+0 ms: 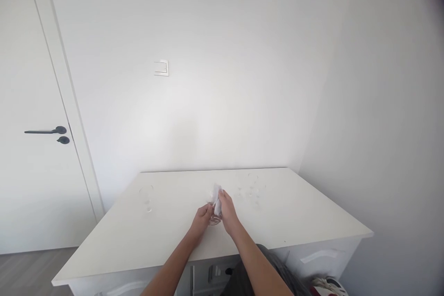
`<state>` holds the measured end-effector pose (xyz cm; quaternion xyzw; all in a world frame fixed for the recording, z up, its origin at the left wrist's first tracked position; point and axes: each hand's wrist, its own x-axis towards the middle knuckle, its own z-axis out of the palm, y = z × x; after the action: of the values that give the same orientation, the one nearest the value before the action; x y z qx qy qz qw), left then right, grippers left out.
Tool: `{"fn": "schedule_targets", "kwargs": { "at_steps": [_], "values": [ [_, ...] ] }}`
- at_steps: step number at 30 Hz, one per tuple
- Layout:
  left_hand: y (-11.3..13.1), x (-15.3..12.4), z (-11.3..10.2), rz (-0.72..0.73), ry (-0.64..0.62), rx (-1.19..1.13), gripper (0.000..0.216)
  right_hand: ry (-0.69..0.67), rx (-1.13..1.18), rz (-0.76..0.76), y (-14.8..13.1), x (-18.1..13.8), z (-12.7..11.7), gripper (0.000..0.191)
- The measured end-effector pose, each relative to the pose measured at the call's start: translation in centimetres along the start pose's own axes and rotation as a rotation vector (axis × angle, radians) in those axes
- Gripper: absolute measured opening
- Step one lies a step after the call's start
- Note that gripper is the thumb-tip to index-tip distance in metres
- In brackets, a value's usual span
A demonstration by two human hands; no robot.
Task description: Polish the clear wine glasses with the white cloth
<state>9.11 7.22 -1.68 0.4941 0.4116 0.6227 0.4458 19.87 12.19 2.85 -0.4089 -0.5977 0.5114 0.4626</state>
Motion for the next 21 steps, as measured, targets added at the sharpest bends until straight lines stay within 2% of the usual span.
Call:
{"fn": "schedule_targets", "kwargs": {
  "at_steps": [3, 5, 11, 14, 17, 21],
  "values": [
    [0.4, -0.2, -0.1, -0.016, 0.052, 0.012, 0.045, -0.223, 0.067, 0.038, 0.0, -0.3, -0.2, 0.043],
    [0.4, -0.2, -0.3, -0.026, 0.074, 0.026, 0.046, -0.285, -0.029, -0.019, -0.2, -0.6, -0.4, 0.042],
    [-0.1, 0.0, -0.8, -0.031, 0.073, 0.073, 0.047, -0.261, -0.391, -0.222, -0.9, -1.1, -0.9, 0.034],
    [0.2, -0.1, -0.8, -0.022, 0.077, 0.105, 0.046, -0.294, -0.492, -0.258, -1.0, -1.4, -1.3, 0.045],
    [1.0, -0.4, -0.5, -0.002, 0.011, 0.050, 0.039, -0.369, -0.560, -0.278, -1.1, -1.8, -1.8, 0.063],
    [1.4, -0.7, 0.1, -0.012, 0.018, -0.094, 0.034, -0.355, -0.708, -0.338, -1.4, -1.9, -2.2, 0.061]
  ]
}}
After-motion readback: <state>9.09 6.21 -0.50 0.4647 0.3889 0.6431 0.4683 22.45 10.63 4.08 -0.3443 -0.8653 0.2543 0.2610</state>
